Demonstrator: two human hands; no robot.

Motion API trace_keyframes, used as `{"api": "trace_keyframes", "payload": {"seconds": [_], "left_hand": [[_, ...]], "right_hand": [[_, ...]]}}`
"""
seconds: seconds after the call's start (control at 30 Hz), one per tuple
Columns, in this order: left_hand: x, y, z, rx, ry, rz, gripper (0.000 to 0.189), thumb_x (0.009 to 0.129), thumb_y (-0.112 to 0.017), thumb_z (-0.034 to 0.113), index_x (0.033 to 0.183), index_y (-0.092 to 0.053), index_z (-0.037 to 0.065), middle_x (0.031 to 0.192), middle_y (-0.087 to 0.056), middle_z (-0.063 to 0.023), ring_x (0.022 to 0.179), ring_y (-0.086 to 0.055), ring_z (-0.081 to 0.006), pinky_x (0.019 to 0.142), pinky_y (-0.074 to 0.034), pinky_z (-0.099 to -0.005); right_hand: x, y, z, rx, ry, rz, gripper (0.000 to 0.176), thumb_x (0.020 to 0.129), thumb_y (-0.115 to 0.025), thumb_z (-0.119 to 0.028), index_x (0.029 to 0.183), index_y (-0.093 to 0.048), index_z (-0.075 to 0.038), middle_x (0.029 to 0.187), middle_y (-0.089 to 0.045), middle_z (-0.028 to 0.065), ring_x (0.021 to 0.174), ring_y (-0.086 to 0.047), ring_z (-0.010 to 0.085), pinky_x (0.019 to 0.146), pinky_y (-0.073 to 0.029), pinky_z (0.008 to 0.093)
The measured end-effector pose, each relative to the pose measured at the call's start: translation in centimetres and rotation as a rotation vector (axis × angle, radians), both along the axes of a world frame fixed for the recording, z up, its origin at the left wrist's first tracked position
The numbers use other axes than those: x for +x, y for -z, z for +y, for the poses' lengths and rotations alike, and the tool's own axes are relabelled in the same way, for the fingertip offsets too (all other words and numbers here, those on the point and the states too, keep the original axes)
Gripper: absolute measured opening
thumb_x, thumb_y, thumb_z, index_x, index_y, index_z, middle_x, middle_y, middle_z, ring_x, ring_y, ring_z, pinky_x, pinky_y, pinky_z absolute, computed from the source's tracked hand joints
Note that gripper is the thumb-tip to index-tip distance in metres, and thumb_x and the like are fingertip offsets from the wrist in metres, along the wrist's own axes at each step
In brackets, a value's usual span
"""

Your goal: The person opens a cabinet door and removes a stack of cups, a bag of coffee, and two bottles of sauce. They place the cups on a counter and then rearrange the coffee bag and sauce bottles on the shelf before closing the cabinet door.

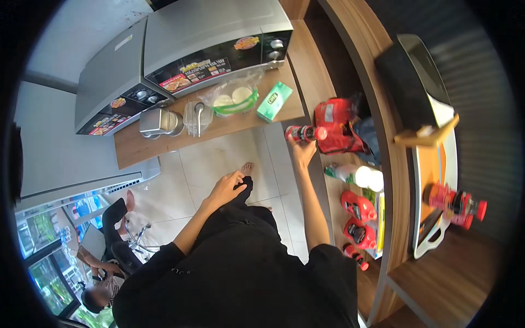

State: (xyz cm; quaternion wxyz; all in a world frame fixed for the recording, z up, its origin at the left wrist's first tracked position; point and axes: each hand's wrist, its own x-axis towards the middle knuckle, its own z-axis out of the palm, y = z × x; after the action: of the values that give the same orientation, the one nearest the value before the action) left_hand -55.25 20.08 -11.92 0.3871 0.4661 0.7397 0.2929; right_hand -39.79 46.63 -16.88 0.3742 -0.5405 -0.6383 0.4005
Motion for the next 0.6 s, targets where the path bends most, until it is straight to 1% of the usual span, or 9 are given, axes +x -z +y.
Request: {"api": "trace_keyframes", "payload": {"seconds": [0.07, 0.17, 0.27, 0.3, 0.4, 0.43, 0.53, 0.57, 0.6], "left_hand": [[-2.3, -0.4, 0.8, 0.027, -0.054, -0.005, 0.03, 0.089, -0.071, 0.02, 0.11, -0.055, 0.005, 0.096, -0.071, -0.0133, 0.093, -0.067, -0.0345, 0.081, -0.053, -0.0441], [-5.0, -0.2, 1.5, 0.015, -0.12, 0.0, 0.03, 0.089, -0.071, 0.02, 0.11, -0.055, 0.005, 0.097, -0.071, -0.013, 0.094, -0.067, -0.0342, 0.082, -0.053, -0.0442], [-6.9, -0.1, 2.2, -0.007, -0.136, 0.016, 0.029, 0.089, -0.071, 0.019, 0.109, -0.055, 0.005, 0.096, -0.07, -0.013, 0.093, -0.067, -0.0343, 0.082, -0.053, -0.0442], [-7.4, -0.3, 2.4, -0.012, -0.137, 0.01, 0.029, 0.089, -0.07, 0.019, 0.109, -0.055, 0.005, 0.096, -0.07, -0.013, 0.093, -0.067, -0.0344, 0.082, -0.053, -0.0443], [-8.2, -0.2, 3.0, -0.013, -0.118, 0.042, 0.028, 0.09, -0.07, 0.019, 0.109, -0.056, 0.005, 0.095, -0.07, -0.013, 0.092, -0.067, -0.0342, 0.081, -0.053, -0.0443], [-8.2, -0.1, 3.2, -0.008, -0.104, 0.063, 0.027, 0.09, -0.07, 0.018, 0.109, -0.056, 0.004, 0.095, -0.07, -0.0129, 0.091, -0.067, -0.0341, 0.081, -0.053, -0.0443], [-8.0, -0.5, 4.4, 0.023, -0.051, 0.034, 0.026, 0.091, -0.069, 0.019, 0.109, -0.057, 0.004, 0.096, -0.07, -0.0128, 0.09, -0.068, -0.0336, 0.081, -0.053, -0.0446], [-7.8, -0.8, 5.1, 0.04, -0.025, 0.003, 0.025, 0.091, -0.069, 0.019, 0.108, -0.057, 0.004, 0.096, -0.07, -0.0128, 0.09, -0.068, -0.0334, 0.081, -0.053, -0.0444], [-7.3, -1.2, 5.8, 0.059, 0.007, -0.028, 0.025, 0.091, -0.068, 0.018, 0.108, -0.057, 0.004, 0.096, -0.07, -0.0128, 0.091, -0.068, -0.0333, 0.081, -0.053, -0.0442]], "right_hand": [[-3.1, 0.7, 3.7, 0.03, -0.001, 0.011, 0.057, 0.067, -0.091, -0.013, 0.113, -0.06, -0.001, 0.098, -0.073, 0.0134, 0.09, -0.071, 0.0248, 0.086, -0.054, 0.0375], [-5.8, 1.8, 7.3, 0.073, -0.058, -0.041, 0.058, 0.067, -0.09, -0.01, 0.114, -0.059, -0.003, 0.099, -0.072, 0.0136, 0.092, -0.071, 0.0268, 0.087, -0.054, 0.0381], [-7.7, 2.2, 8.6, 0.045, -0.034, -0.109, 0.059, 0.067, -0.089, -0.008, 0.116, -0.057, -0.004, 0.103, -0.072, 0.014, 0.096, -0.071, 0.0279, 0.086, -0.054, 0.0385], [-7.8, 3.6, 9.3, 0.011, -0.036, -0.089, 0.063, 0.067, -0.088, -0.007, 0.12, -0.056, -0.005, 0.106, -0.071, 0.015, 0.101, -0.07, 0.0297, 0.088, -0.054, 0.0398], [-8.7, 4.5, 9.7, 0.05, -0.012, -0.074, 0.061, 0.068, -0.088, -0.008, 0.12, -0.056, -0.005, 0.105, -0.071, 0.0121, 0.099, -0.07, 0.0272, 0.091, -0.053, 0.0386], [-8.5, 4.1, 9.7, 0.029, -0.095, -0.085, 0.069, 0.068, -0.086, -0.005, 0.127, -0.051, -0.005, 0.113, -0.069, 0.0158, 0.109, -0.067, 0.0298, 0.096, -0.05, 0.0407], [-8.1, 2.6, 8.3, 0.002, -0.059, -0.102, 0.086, 0.067, -0.085, -0.004, 0.14, -0.04, -0.002, 0.127, -0.061, 0.0231, 0.121, -0.059, 0.0377, 0.102, -0.046, 0.0441], [-7.7, 3.1, 7.7, 0.103, -0.033, -0.103, 0.093, 0.067, -0.083, -0.003, 0.144, -0.031, 0.001, 0.14, -0.05, 0.0272, 0.132, -0.05, 0.0392, 0.109, -0.041, 0.0442], [-7.0, 3.8, 6.8, 0.026, 0.066, -0.105, 0.087, 0.069, -0.081, -0.001, 0.141, -0.034, 0.004, 0.141, -0.046, 0.0287, 0.134, -0.047, 0.0396, 0.112, -0.038, 0.0433]]}}
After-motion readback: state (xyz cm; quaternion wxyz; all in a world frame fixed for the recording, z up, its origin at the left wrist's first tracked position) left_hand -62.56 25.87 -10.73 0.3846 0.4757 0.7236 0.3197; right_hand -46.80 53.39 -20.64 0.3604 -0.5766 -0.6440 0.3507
